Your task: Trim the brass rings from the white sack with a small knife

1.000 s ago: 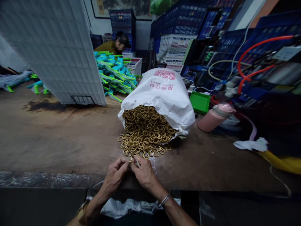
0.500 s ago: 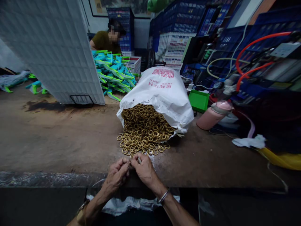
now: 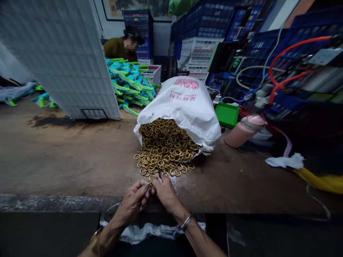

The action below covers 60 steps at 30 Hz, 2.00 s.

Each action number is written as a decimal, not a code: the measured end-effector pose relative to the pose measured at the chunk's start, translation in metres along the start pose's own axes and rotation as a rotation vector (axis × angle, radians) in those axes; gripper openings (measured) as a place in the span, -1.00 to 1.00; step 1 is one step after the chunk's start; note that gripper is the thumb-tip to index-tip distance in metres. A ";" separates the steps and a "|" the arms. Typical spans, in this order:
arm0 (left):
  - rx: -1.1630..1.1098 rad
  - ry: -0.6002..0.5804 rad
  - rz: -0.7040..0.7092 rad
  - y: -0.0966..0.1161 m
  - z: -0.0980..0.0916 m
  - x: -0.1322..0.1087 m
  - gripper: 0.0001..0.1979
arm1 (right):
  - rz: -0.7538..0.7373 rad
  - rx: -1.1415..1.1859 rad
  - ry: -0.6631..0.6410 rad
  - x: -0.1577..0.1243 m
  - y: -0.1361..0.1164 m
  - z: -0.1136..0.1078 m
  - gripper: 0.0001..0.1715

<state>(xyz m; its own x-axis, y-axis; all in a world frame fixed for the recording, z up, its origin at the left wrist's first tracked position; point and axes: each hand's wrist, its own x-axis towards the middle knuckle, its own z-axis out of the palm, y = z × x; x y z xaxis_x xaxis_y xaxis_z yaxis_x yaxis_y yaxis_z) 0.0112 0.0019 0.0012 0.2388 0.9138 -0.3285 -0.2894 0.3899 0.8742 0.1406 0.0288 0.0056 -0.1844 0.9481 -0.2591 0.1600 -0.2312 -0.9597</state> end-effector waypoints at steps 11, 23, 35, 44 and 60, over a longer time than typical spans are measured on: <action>0.037 -0.003 -0.035 0.007 0.000 -0.003 -0.66 | -0.207 -0.441 0.112 -0.002 -0.004 -0.003 -0.71; 0.063 0.051 -0.022 0.009 0.002 -0.005 -0.65 | -0.202 -1.080 -0.021 -0.017 0.005 -0.005 -0.62; -0.028 -0.040 -0.054 0.008 0.003 -0.015 -0.69 | -0.011 -1.220 0.165 -0.010 0.003 -0.022 -0.70; -0.279 -0.025 -0.120 0.004 0.002 -0.010 -0.72 | 0.000 -1.135 0.370 0.003 0.018 -0.046 -0.82; -0.415 -0.060 -0.225 0.005 -0.004 -0.004 -0.72 | -0.076 -0.927 0.358 0.009 0.008 -0.039 -0.88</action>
<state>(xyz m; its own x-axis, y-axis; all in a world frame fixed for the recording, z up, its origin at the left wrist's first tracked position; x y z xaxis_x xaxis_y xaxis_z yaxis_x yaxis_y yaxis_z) 0.0053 0.0007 0.0059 0.3873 0.7982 -0.4614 -0.5674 0.6008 0.5631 0.1781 0.0435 -0.0004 0.0537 0.9985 -0.0058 0.8820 -0.0501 -0.4686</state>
